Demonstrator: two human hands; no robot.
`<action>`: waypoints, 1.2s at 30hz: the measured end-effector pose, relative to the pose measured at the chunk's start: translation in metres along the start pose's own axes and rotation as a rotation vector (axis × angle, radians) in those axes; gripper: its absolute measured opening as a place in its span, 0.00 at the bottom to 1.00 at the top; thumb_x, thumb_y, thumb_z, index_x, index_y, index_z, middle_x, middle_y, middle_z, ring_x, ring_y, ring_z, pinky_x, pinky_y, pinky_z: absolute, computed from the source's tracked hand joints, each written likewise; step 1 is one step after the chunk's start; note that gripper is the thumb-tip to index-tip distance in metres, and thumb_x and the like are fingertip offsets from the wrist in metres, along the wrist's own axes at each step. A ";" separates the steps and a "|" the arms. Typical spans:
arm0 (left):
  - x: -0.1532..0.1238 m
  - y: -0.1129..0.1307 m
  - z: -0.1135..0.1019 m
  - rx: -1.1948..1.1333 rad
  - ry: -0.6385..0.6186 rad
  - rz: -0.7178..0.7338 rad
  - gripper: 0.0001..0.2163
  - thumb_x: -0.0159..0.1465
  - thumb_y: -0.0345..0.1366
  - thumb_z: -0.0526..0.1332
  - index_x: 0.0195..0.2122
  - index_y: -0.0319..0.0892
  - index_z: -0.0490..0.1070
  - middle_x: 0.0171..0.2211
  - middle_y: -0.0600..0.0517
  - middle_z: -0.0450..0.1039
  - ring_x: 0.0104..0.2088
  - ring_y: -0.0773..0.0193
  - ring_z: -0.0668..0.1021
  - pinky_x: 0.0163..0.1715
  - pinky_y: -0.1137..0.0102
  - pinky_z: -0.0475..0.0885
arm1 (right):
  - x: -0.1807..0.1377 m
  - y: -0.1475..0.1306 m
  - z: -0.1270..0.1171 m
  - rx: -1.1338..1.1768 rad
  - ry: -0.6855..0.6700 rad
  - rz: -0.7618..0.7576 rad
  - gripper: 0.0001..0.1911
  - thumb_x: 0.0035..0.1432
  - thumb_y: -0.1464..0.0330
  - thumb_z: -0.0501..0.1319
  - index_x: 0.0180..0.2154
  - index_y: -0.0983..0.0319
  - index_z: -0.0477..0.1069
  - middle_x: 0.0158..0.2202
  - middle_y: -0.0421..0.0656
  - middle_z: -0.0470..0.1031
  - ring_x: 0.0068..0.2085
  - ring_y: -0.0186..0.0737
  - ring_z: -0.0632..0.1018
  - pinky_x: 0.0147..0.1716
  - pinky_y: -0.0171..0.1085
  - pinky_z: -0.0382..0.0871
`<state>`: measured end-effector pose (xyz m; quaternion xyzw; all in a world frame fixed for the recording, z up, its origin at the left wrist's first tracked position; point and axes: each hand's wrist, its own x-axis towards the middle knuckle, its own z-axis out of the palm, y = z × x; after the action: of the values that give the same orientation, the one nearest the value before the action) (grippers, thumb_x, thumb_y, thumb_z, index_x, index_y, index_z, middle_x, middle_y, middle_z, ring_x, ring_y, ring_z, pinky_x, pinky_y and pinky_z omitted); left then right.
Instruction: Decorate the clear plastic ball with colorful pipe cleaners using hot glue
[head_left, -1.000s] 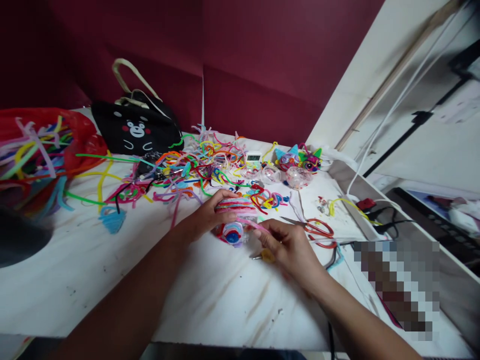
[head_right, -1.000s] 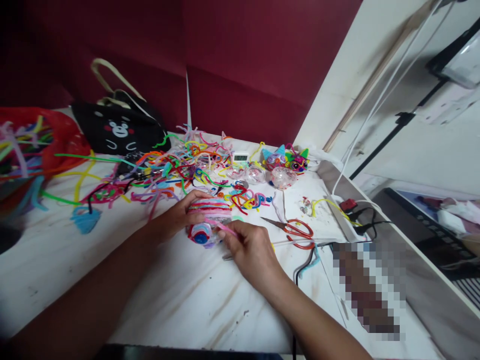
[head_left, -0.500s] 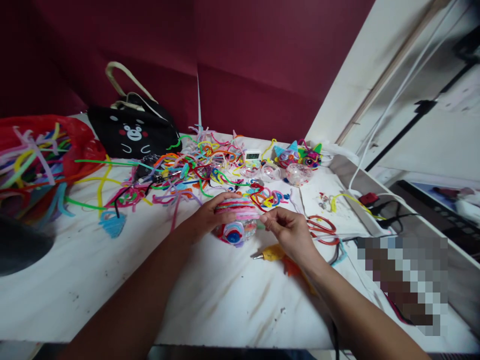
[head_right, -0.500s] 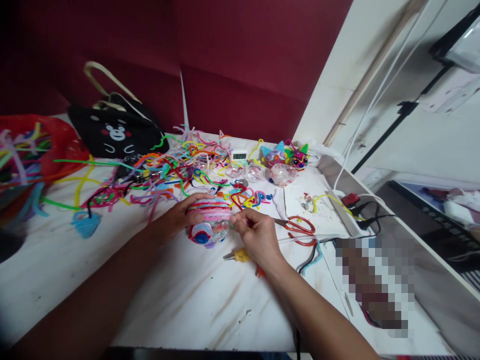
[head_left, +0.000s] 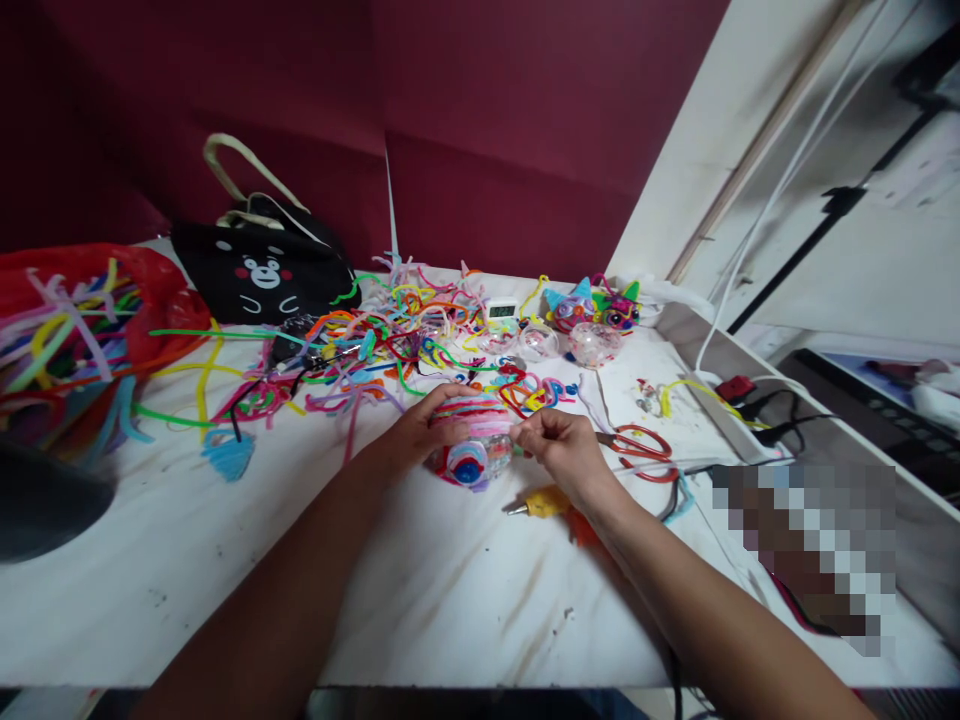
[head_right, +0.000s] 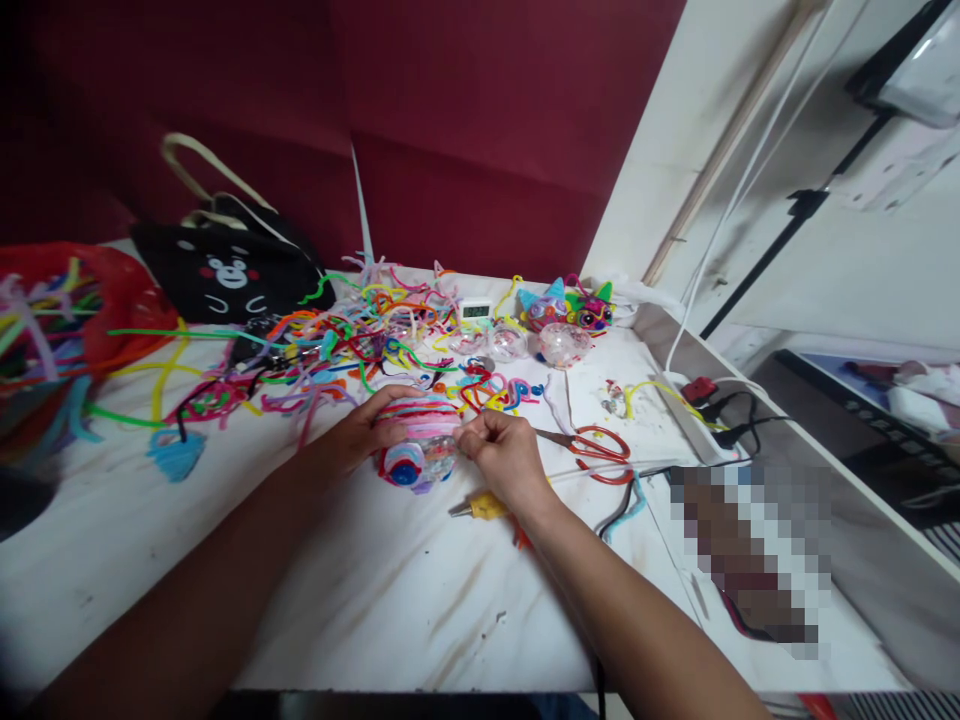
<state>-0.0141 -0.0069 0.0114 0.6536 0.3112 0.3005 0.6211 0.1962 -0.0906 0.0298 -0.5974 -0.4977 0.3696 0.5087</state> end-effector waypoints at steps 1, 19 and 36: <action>-0.001 0.002 0.001 0.010 0.002 0.000 0.29 0.57 0.49 0.70 0.57 0.46 0.66 0.47 0.49 0.76 0.39 0.58 0.78 0.37 0.69 0.72 | 0.001 -0.001 0.000 0.008 -0.002 0.010 0.18 0.42 0.55 0.69 0.20 0.61 0.69 0.17 0.36 0.66 0.21 0.31 0.62 0.22 0.33 0.55; -0.007 0.007 -0.008 -0.233 -0.203 -0.009 0.41 0.48 0.37 0.73 0.64 0.45 0.61 0.60 0.44 0.72 0.60 0.42 0.73 0.57 0.57 0.67 | 0.003 -0.003 0.002 0.054 0.045 0.072 0.20 0.35 0.54 0.72 0.17 0.60 0.67 0.16 0.36 0.65 0.20 0.30 0.61 0.21 0.34 0.53; -0.010 0.016 -0.004 -0.138 -0.115 -0.062 0.36 0.52 0.41 0.71 0.63 0.46 0.64 0.63 0.46 0.69 0.60 0.43 0.73 0.58 0.57 0.67 | 0.009 -0.003 -0.002 0.080 -0.030 0.083 0.20 0.35 0.56 0.72 0.16 0.60 0.66 0.15 0.35 0.64 0.19 0.29 0.61 0.20 0.34 0.52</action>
<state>-0.0227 -0.0129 0.0274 0.6154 0.2738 0.2637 0.6905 0.1992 -0.0823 0.0338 -0.5910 -0.4648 0.4193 0.5088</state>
